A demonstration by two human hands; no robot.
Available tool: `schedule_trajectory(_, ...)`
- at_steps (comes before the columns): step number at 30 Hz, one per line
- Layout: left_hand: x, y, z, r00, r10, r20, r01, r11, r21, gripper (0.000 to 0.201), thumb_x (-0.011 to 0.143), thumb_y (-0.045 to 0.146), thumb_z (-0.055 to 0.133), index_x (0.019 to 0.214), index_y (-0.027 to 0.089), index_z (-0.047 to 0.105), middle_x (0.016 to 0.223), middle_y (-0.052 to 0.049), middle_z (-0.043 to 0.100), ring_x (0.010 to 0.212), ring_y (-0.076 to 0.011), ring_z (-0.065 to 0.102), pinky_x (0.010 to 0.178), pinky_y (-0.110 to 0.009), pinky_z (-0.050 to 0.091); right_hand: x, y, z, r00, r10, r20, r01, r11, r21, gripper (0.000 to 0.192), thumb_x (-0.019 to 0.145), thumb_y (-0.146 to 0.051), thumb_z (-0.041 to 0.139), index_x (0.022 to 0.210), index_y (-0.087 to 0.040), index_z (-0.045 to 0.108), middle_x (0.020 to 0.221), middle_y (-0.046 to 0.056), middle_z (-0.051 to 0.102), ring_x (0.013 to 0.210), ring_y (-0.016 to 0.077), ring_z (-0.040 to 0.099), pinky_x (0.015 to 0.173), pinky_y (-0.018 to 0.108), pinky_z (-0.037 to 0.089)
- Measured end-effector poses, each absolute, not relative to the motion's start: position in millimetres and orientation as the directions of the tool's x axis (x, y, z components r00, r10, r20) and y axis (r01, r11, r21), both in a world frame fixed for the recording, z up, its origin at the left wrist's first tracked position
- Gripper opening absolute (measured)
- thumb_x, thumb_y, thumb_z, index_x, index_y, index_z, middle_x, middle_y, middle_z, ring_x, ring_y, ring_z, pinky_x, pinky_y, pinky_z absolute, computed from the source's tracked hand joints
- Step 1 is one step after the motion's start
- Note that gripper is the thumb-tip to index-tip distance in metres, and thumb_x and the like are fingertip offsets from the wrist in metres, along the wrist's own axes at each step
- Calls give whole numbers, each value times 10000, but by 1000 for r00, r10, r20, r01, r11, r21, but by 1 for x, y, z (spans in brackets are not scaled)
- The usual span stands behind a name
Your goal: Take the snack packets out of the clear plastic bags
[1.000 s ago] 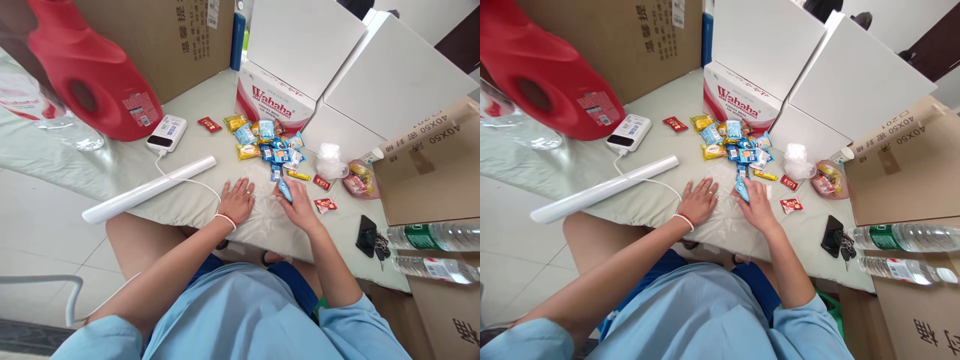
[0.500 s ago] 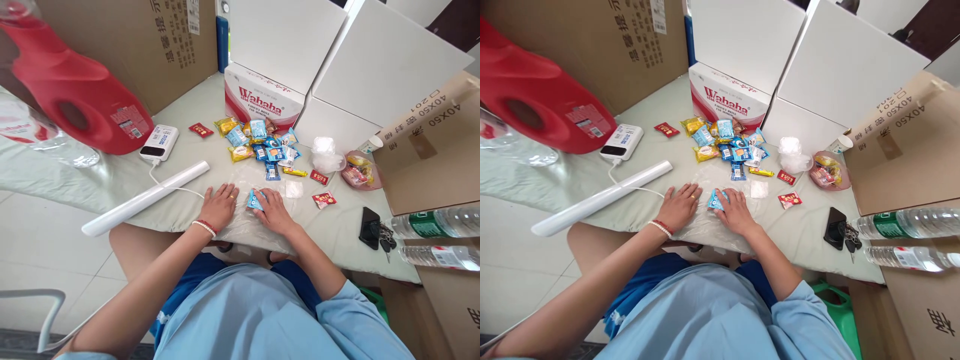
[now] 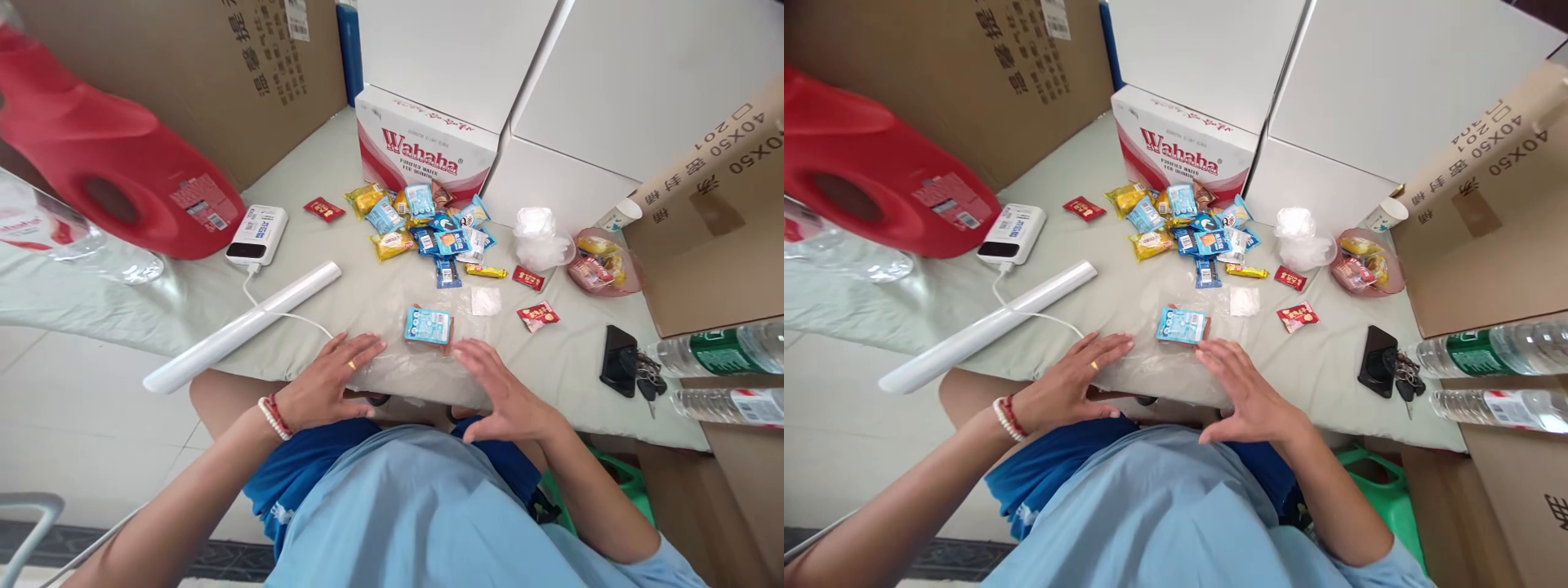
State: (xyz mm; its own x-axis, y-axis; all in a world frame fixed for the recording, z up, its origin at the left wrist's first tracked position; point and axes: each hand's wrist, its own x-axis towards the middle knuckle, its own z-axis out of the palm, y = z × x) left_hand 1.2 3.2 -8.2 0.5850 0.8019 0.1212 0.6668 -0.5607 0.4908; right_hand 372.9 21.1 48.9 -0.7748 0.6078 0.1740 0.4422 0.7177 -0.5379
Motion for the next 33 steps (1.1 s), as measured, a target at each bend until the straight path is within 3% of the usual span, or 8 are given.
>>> schedule_trajectory(5,5,14,-13,509,848,148,674,-500,543,273,981,420,553,1129,272,728,1362,-72,693,1439,-286,499,1254,-573,281,383,9,27,-545,795,265,569,583,-580,338,1045,-286,497,1356,-258,628,1030,98,725,1104,268,627,943,473,553)
schedule_trajectory(9,11,43,2,361,905,224,644,-416,643,269,979,415,522,859,250,698,1235,-58,744,1427,-268,507,1200,-515,398,383,43,35,-349,908,234,566,403,-719,208,1013,-355,559,1058,-253,734,984,60,738,977,231,665,888,393,541)
schedule_trajectory(13,19,80,8,165,960,225,688,-275,671,290,936,483,538,834,243,666,1173,-72,752,1378,-284,542,1167,-514,433,382,79,35,-190,982,-8,569,103,-816,285,970,-449,569,961,-207,719,852,29,729,773,192,677,715,301,517)
schedule_trajectory(17,32,112,-6,78,979,188,775,-178,606,257,866,451,578,751,232,645,1084,-99,745,1346,-337,540,1162,-548,420,376,94,20,-111,987,-118,812,22,-583,231,961,-352,546,878,-203,702,806,29,724,763,196,659,694,285,457)
schedule_trajectory(20,39,124,-16,51,981,187,813,-149,563,251,844,428,597,686,233,611,1045,-107,723,1357,-355,504,1172,-563,400,373,94,18,-93,985,-144,951,45,-306,174,955,-299,563,926,-208,709,909,83,741,874,247,652,698,307,436)
schedule_trajectory(22,40,126,-16,3,977,214,815,-126,566,255,865,424,582,707,228,619,1098,-121,697,1358,-353,490,1172,-566,396,372,95,23,-127,985,-114,969,99,-228,183,959,-302,582,1044,-205,712,987,116,738,947,282,631,727,333,445)
schedule_trajectory(28,54,90,27,-227,817,530,871,-72,485,292,986,391,493,1081,194,686,1284,-184,572,1356,-351,454,1148,-587,358,358,142,45,-277,956,101,917,294,-270,369,1014,-314,529,1327,-156,642,1217,151,692,1166,320,548,988,419,443)
schedule_trajectory(33,101,40,44,122,894,431,931,-253,262,280,996,299,486,1181,285,696,1004,-110,657,1002,-304,574,950,-554,377,318,192,37,-478,878,10,852,466,-241,630,925,-292,679,1495,-85,508,1365,193,629,1275,328,506,1083,418,396)
